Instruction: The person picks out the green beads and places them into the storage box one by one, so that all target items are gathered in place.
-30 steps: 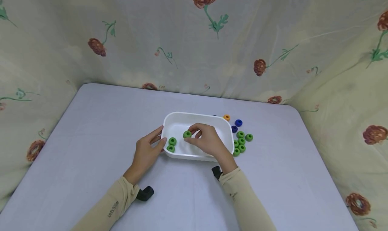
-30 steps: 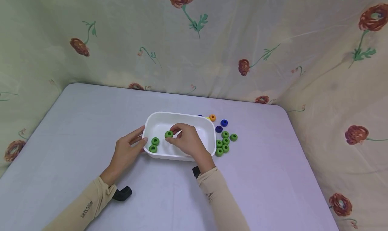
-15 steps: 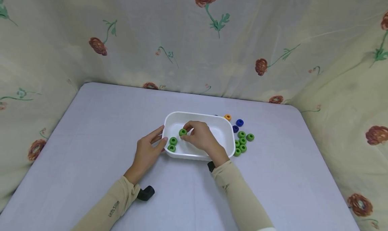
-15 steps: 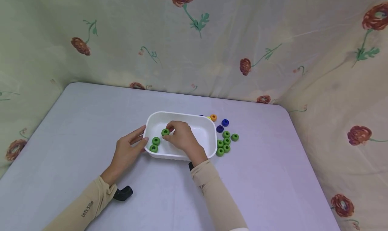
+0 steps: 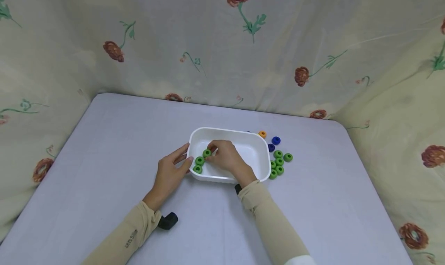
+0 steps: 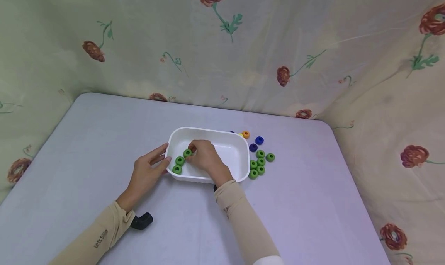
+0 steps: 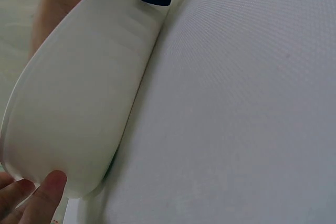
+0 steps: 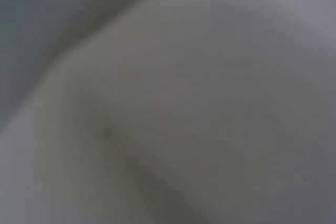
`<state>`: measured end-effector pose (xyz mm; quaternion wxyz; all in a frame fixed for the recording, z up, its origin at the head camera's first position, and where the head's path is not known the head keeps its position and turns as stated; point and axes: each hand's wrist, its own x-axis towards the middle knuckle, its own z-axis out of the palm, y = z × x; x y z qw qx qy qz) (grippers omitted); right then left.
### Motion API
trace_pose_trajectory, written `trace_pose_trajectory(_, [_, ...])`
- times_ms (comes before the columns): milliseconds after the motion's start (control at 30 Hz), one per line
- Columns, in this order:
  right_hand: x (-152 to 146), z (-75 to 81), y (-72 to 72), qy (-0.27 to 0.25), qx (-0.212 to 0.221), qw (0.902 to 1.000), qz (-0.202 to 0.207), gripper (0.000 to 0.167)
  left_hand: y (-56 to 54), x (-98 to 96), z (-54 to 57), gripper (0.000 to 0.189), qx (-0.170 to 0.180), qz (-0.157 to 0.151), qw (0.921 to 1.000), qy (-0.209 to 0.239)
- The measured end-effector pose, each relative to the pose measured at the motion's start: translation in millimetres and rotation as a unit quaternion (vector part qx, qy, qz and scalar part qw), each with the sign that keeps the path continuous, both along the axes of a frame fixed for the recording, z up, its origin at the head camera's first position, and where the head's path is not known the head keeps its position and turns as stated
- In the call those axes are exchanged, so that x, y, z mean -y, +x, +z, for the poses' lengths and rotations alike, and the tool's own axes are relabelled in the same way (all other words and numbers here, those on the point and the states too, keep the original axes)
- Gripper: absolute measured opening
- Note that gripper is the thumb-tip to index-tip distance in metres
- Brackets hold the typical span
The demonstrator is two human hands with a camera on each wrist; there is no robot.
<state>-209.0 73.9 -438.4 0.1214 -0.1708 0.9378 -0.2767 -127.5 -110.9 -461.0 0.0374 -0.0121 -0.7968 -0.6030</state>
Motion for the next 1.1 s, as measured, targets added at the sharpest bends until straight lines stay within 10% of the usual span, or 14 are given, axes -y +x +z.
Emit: trace_pose_trajectory(1100, [2.7,-8.0,1.0,-0.028,0.014,0.9994,0.016,0.036,-1.3,-1.2,-1.7,0.051,0.010,0.012,0.9999,0.001])
